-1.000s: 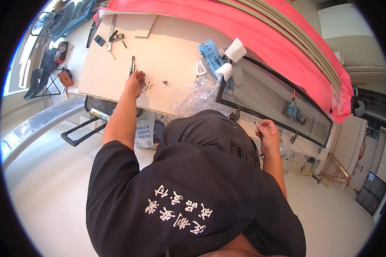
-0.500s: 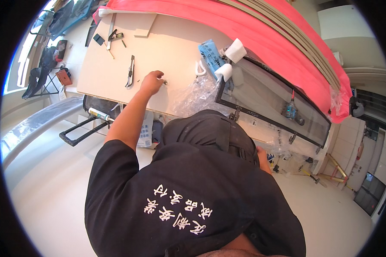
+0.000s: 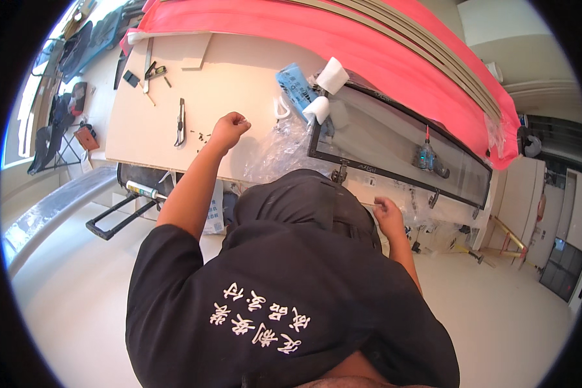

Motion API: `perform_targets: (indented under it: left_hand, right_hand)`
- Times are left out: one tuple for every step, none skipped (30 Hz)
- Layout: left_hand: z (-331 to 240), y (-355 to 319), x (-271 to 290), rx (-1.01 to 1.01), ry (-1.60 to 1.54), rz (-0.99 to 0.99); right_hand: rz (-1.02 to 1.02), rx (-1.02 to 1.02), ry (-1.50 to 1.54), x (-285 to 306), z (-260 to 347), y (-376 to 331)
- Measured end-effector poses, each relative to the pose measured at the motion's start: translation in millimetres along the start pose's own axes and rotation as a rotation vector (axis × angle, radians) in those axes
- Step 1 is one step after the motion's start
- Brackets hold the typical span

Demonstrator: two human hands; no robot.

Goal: The person attaches small metal brackets and plastic clips to a black window frame on a workbench using a power drill and screws, then wipes the frame and glass with a blue cloth.

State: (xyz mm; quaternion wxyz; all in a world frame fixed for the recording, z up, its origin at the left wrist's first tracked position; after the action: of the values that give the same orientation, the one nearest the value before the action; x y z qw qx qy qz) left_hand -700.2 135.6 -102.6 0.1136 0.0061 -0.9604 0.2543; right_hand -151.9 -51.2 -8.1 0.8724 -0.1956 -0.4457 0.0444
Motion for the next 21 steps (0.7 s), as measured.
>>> perform_targets:
  left_hand:
    - [-16.7,-10.6,-7.8,0.016,-0.120,0.052]
    - [-41.8,-25.1,-16.3,0.030,-0.240,0.109]
    - [-60.6,-39.2,-23.8,0.049,-0.360,0.162]
    - [-74.6,-49.5,-30.5,0.004,-0.425,0.220]
    - [-87.0,-58.8,-39.2,-0.036,-0.440,0.272]
    - [-99.5,-68.1,-47.7,-0.076,-0.454,0.321]
    - [-112.7,-78.6,-54.6,-0.115,-0.468,0.364]
    - [-124.2,-88.4,-61.4,-0.121,-0.479,0.390]
    - [-135.9,-99.1,-69.2,-0.144,-0.508,0.436]
    - [-146.7,-108.9,-77.0,-0.151,-0.479,0.468]
    - [-154.2,-118.1,-84.0,-0.155,-0.451,0.496]
    - [-160.1,-123.4,-88.5,-0.175,-0.450,0.495]
    - [-161.0,-128.3,-91.2,-0.172,-0.440,0.507]
    - [-162.7,-133.5,-93.0,-0.176,-0.389,0.504]
    - [-165.8,-139.3,-94.3,-0.179,-0.337,0.501]
    - [-167.4,-144.8,-95.0,-0.174,-0.322,0.481]
    - [-169.0,-150.3,-95.6,-0.168,-0.307,0.462]
    - [-170.0,-154.3,-95.0,-0.162,-0.292,0.444]
    - [-171.3,-157.6,-94.4,-0.170,-0.287,0.446]
    - [-172.4,-160.3,-93.9,-0.178,-0.281,0.449]
    - [-173.7,-163.0,-93.6,-0.187,-0.274,0.454]
  right_hand:
    - [-0.013,0.048,0.029,5.6,30.4,8.0]
    - [-0.032,0.094,0.056,13.4,64.5,15.1]
    - [0.012,0.119,0.050,18.1,96.1,23.6]
    - [0.059,0.147,0.046,20.5,125.9,32.0]
    - [0.047,0.237,0.070,24.0,156.5,39.0]
    - [0.037,0.329,0.093,26.2,186.3,44.5]
    - [0.082,0.349,0.109,26.8,214.6,48.6]
    - [0.128,0.371,0.122,27.0,241.7,50.5]
    - [0.146,0.413,0.131,27.2,264.7,50.9]
    - [0.161,0.454,0.141,27.7,284.8,50.6]
    - [0.181,0.495,0.150,27.0,301.6,48.5]
    - [0.195,0.511,0.152,27.2,314.6,46.2]
    - [0.217,0.530,0.154,25.7,326.4,43.9]
    - [0.238,0.548,0.155,23.4,334.1,42.6]
    - [0.230,0.552,0.139,22.2,337.5,43.4]
    - [0.223,0.554,0.121,20.5,339.6,44.0]
    - [0.215,0.555,0.103,19.3,341.2,44.5]
    - [0.216,0.520,0.122,17.7,339.7,46.2]
    - [0.218,0.484,0.141,15.3,337.0,47.6]
    - [0.219,0.446,0.160,13.4,334.2,48.9]
    - [0.228,0.440,0.165,11.9,333.4,49.0]
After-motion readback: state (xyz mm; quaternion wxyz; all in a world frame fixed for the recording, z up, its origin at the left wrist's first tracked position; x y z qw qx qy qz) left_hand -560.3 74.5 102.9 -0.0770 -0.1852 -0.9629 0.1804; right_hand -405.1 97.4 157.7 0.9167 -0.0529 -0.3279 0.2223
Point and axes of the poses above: each hand's wrist, its own y-axis towards the middle knuckle, its own x-axis out of the back of the hand, z = x × y, the point moved 8 cm from there along y, towards the middle knuckle, and after that the axes turned 4 degrees about -y, right-handed, at the moved point
